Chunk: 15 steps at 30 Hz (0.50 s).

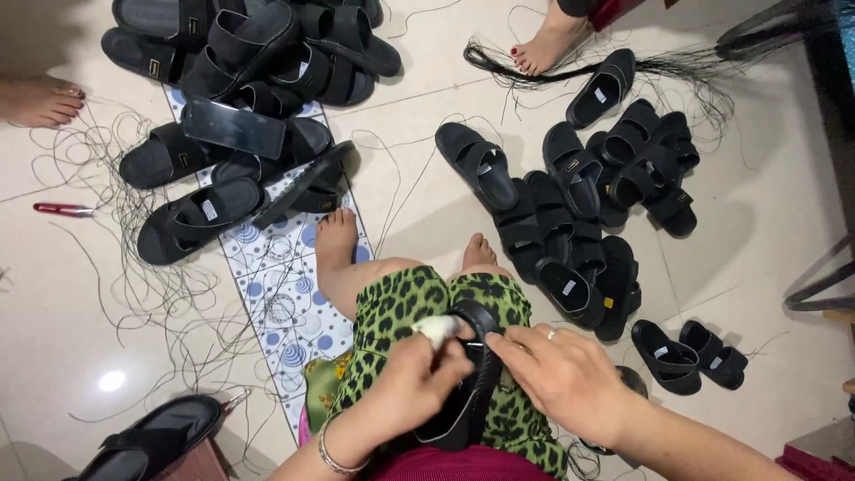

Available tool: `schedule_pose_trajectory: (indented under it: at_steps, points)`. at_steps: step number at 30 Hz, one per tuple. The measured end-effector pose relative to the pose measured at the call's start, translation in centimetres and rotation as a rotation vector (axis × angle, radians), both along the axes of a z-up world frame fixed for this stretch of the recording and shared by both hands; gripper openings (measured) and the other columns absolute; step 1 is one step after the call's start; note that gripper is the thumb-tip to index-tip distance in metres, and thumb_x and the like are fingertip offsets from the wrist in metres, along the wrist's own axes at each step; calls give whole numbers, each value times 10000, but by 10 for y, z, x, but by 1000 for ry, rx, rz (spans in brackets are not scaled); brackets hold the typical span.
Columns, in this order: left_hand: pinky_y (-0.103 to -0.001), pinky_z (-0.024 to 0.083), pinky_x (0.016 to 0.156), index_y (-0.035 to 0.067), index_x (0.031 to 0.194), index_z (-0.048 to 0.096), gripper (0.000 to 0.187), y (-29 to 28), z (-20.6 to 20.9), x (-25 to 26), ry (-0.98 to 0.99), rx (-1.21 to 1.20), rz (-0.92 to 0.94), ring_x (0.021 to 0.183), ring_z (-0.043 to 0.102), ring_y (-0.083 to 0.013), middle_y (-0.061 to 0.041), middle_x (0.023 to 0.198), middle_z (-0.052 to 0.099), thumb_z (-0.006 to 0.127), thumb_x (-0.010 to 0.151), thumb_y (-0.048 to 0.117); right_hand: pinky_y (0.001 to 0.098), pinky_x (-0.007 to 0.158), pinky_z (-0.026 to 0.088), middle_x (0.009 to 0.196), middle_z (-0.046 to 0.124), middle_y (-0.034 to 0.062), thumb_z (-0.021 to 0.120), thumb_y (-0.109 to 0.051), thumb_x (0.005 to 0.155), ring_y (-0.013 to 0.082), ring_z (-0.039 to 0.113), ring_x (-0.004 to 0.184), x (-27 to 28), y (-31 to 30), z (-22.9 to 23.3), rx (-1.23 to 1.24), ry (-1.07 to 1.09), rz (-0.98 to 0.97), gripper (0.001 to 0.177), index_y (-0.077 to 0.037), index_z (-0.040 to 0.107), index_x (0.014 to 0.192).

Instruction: Manually stitching the upper straps of black sandals to the soles using a needle and thread.

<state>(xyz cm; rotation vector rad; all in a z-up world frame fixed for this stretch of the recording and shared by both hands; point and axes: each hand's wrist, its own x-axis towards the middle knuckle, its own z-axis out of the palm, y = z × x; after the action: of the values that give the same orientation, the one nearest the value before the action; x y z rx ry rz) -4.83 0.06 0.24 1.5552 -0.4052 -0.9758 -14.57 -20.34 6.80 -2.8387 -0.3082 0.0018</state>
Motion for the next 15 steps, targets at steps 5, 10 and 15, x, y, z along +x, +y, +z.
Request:
schedule_pose_trajectory:
  at_steps: [5,10,15]
  points:
    - [-249,482,510,32,1105,667,227,0,4,6,-153,-105,-75,547,593,-135,-12,770,686,683,878,21,295,402,523,767,632,-32,636,-173,709,144,611,651,-6,-53,22,-114,212,267,632,-179,636,1341]
    - [-283,554,637,35,1070,716,181,12,3,8,-276,-72,92,673,683,-191,-67,864,756,662,904,84,275,637,625,956,865,-78,727,-227,788,124,798,676,-34,-74,22,353,704,-459,453,-273,756,1238]
    - [-361,451,458,-26,583,579,454,9,-5,1,-287,21,-57,425,537,-263,-145,449,539,759,918,222,304,636,566,926,766,104,746,-217,870,176,694,727,-50,-31,-46,965,342,-351,233,-51,817,1018]
